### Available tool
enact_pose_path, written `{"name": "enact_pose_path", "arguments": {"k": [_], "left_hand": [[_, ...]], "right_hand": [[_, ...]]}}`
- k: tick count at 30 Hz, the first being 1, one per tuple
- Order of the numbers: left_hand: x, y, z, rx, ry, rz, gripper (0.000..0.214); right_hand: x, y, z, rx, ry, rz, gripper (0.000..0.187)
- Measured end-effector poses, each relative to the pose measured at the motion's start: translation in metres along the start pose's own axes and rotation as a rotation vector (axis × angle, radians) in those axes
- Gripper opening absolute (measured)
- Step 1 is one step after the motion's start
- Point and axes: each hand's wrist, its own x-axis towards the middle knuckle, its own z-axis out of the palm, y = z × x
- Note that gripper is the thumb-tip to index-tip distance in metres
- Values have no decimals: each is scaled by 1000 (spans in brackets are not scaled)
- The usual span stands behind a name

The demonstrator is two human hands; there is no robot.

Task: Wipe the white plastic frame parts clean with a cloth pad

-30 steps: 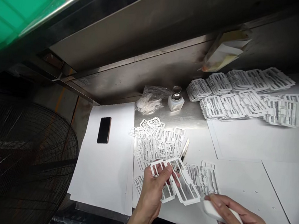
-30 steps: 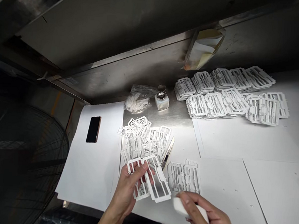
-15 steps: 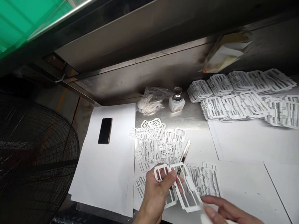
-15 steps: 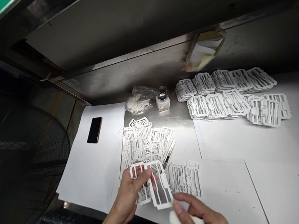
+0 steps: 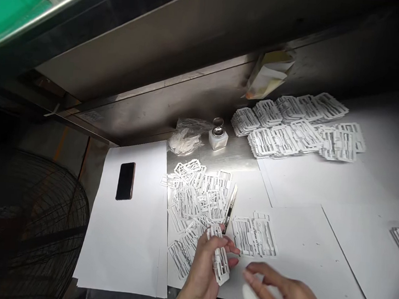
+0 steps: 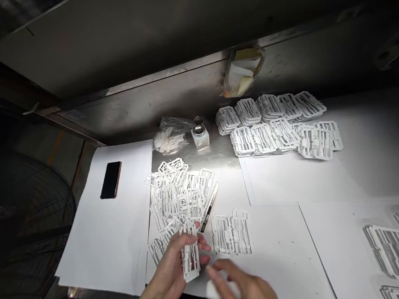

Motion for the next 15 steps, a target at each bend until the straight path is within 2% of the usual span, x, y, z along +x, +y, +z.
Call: {"name": "enact_pose_path", "arguments": {"k": [2,3,6,10,15], "left_hand": [[3,0,-5,-52,-52,-20,50],[4,-1,-6,-51,-69,-24,53],[11,-8,-7,73,-43,-12,50],[23,-27,-5,277,64,30,34],[31,-36,-5,465,69,135,28]], "right_hand": [[4,24,2,-39,-33,246,48],[8,34,4,-59,-53,337,45],[23,42,12,-117,-125,497,35],[35,27,16,-188,-184,537,29],[33,26,12,-175,-195,494,24]]}}
